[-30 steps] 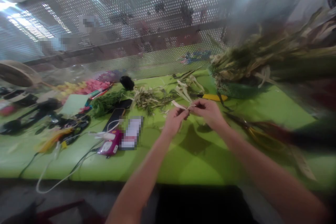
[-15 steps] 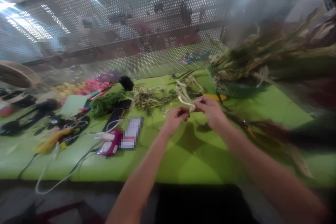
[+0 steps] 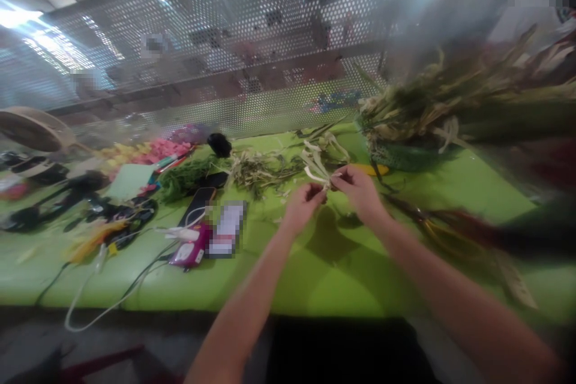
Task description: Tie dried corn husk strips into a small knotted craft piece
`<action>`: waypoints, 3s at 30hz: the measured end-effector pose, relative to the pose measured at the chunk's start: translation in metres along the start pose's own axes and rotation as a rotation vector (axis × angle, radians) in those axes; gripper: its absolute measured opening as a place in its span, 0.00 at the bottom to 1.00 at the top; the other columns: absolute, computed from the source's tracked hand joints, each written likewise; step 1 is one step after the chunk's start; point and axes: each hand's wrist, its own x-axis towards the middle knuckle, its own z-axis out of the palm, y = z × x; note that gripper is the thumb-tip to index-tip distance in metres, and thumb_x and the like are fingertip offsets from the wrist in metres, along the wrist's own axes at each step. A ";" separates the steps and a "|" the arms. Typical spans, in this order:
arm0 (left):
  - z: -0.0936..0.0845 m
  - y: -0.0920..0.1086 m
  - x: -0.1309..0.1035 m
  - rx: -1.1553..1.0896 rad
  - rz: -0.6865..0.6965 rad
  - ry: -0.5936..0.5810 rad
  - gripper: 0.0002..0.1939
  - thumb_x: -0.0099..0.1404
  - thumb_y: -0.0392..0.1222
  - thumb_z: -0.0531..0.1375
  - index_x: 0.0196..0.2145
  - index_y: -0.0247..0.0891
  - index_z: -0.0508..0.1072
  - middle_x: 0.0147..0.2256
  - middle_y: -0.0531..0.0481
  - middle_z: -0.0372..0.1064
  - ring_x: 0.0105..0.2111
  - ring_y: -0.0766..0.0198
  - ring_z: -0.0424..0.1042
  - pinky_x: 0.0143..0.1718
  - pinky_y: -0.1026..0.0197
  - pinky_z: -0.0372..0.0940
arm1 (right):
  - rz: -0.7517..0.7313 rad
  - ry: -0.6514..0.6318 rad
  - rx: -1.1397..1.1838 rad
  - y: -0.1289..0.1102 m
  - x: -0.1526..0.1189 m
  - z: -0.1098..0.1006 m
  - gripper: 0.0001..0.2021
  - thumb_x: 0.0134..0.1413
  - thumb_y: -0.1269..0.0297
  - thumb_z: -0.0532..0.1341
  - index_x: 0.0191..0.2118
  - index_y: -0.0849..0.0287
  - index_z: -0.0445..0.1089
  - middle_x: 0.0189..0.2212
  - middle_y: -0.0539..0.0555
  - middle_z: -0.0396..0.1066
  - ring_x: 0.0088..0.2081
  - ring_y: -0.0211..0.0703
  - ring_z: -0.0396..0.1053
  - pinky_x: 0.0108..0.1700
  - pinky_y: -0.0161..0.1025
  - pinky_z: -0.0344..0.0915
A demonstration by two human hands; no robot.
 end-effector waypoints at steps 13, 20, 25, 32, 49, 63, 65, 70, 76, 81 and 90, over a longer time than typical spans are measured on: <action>-0.009 0.000 -0.003 -0.189 -0.132 -0.121 0.22 0.59 0.55 0.64 0.44 0.35 0.72 0.32 0.49 0.73 0.31 0.66 0.70 0.37 0.61 0.64 | 0.072 -0.018 0.179 -0.001 0.007 -0.008 0.13 0.40 0.59 0.69 0.26 0.57 0.66 0.23 0.46 0.63 0.26 0.35 0.60 0.32 0.35 0.58; -0.010 0.007 -0.002 0.025 -0.118 -0.130 0.19 0.56 0.53 0.66 0.34 0.33 0.72 0.26 0.50 0.71 0.25 0.69 0.68 0.31 0.63 0.61 | -0.029 0.014 0.177 0.000 0.017 -0.014 0.13 0.39 0.58 0.67 0.26 0.58 0.64 0.22 0.45 0.62 0.25 0.34 0.59 0.31 0.35 0.57; -0.006 0.002 -0.003 0.157 -0.172 -0.084 0.14 0.55 0.49 0.64 0.29 0.34 0.69 0.19 0.53 0.68 0.19 0.70 0.63 0.24 0.65 0.56 | -0.046 -0.056 0.117 0.000 0.011 -0.008 0.13 0.41 0.56 0.66 0.27 0.56 0.63 0.23 0.46 0.62 0.27 0.37 0.60 0.33 0.36 0.58; 0.009 -0.002 -0.009 0.394 -0.220 0.132 0.09 0.59 0.46 0.59 0.32 0.37 0.68 0.12 0.60 0.59 0.12 0.70 0.56 0.19 0.66 0.51 | -0.091 -0.082 0.001 0.003 0.011 -0.005 0.13 0.41 0.53 0.63 0.26 0.56 0.62 0.22 0.46 0.60 0.27 0.37 0.58 0.32 0.36 0.56; -0.011 0.022 -0.111 0.388 -0.243 -0.085 0.20 0.61 0.57 0.59 0.35 0.36 0.76 0.33 0.46 0.77 0.34 0.62 0.73 0.34 0.63 0.63 | -0.050 -0.347 -0.400 0.020 0.019 -0.009 0.07 0.43 0.62 0.64 0.24 0.60 0.70 0.19 0.50 0.70 0.24 0.39 0.65 0.29 0.36 0.61; -0.031 0.018 -0.009 0.620 -0.034 0.190 0.10 0.60 0.46 0.60 0.34 0.38 0.77 0.36 0.45 0.77 0.37 0.57 0.72 0.42 0.59 0.62 | -0.039 -0.236 -1.108 0.020 0.041 -0.062 0.11 0.56 0.63 0.59 0.40 0.55 0.78 0.42 0.57 0.78 0.42 0.51 0.73 0.39 0.39 0.63; -0.020 0.010 0.023 0.700 -0.116 0.196 0.09 0.61 0.45 0.59 0.33 0.39 0.76 0.35 0.46 0.76 0.35 0.58 0.72 0.40 0.60 0.62 | -0.017 -0.229 -1.156 0.023 0.044 -0.069 0.10 0.56 0.63 0.60 0.38 0.56 0.78 0.40 0.58 0.78 0.40 0.51 0.73 0.38 0.39 0.62; 0.006 -0.012 0.082 0.750 -0.235 0.253 0.20 0.61 0.54 0.57 0.20 0.38 0.70 0.24 0.43 0.70 0.33 0.53 0.72 0.35 0.58 0.60 | -0.001 -0.242 -1.223 0.030 0.045 -0.073 0.08 0.55 0.63 0.62 0.36 0.54 0.79 0.38 0.56 0.79 0.39 0.50 0.73 0.36 0.38 0.61; 0.015 -0.025 0.102 0.741 -0.244 0.320 0.09 0.56 0.44 0.60 0.22 0.39 0.69 0.29 0.39 0.73 0.40 0.48 0.73 0.37 0.56 0.59 | -0.006 -0.250 -1.260 0.032 0.046 -0.071 0.09 0.56 0.61 0.61 0.37 0.54 0.78 0.37 0.55 0.78 0.39 0.50 0.73 0.36 0.39 0.62; 0.003 -0.022 0.095 0.614 -0.190 0.279 0.06 0.54 0.39 0.59 0.22 0.38 0.69 0.26 0.44 0.71 0.35 0.54 0.72 0.36 0.58 0.60 | -0.003 -0.229 -1.190 0.028 0.044 -0.066 0.08 0.56 0.62 0.60 0.36 0.55 0.77 0.37 0.55 0.78 0.38 0.49 0.73 0.36 0.39 0.61; 0.003 -0.008 0.046 0.137 -0.092 0.161 0.07 0.59 0.43 0.59 0.31 0.38 0.65 0.28 0.51 0.70 0.29 0.63 0.73 0.28 0.64 0.61 | 0.011 -0.160 -0.561 0.024 0.036 -0.042 0.16 0.50 0.50 0.62 0.34 0.59 0.74 0.27 0.51 0.73 0.29 0.41 0.67 0.33 0.37 0.62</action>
